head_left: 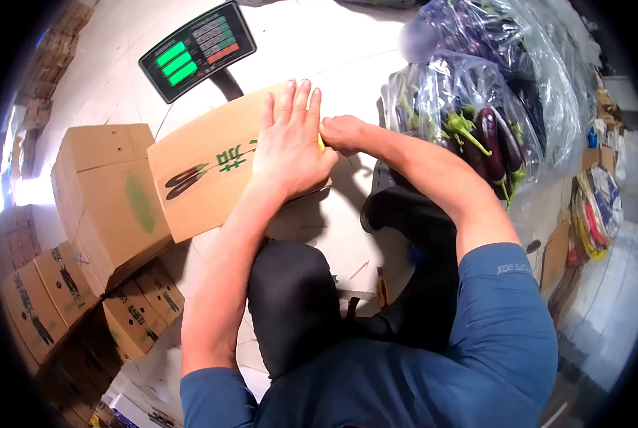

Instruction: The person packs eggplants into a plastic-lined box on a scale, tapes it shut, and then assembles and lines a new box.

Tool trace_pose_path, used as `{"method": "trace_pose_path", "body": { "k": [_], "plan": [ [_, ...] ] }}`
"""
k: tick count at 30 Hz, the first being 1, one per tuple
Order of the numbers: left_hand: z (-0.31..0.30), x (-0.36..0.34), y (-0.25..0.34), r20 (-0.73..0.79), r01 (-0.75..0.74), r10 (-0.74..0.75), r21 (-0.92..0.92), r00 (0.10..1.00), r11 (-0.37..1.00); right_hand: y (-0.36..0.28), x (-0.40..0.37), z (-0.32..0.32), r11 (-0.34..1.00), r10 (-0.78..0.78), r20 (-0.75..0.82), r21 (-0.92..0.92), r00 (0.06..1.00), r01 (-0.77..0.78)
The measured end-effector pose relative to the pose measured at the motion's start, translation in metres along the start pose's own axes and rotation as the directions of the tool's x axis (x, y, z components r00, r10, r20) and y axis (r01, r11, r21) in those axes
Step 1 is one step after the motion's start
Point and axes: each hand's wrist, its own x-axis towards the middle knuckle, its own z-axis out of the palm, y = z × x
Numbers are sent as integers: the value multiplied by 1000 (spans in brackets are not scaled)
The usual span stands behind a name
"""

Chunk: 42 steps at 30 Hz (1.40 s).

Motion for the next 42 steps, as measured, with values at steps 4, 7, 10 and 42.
{"method": "trace_pose_path", "body": {
  "k": [4, 7, 10, 42],
  "plan": [
    [-3, 1, 1, 11, 3, -3, -14, 1000, 1000, -40, 26, -29, 888, 205, 265, -456, 942, -64],
    [-3, 1, 2, 34, -53, 53, -12, 998, 999, -46, 33, -2, 643, 243, 486, -729, 840, 236],
    [-2, 2, -8, 21, -84, 86, -91, 996, 992, -61, 21, 44, 603, 286, 424, -776, 859, 182],
    [-28, -136, -166, 179, 76, -590, -978, 787, -195, -6, -8, -7, -276, 781, -15, 888, 625, 367]
  ]
}}
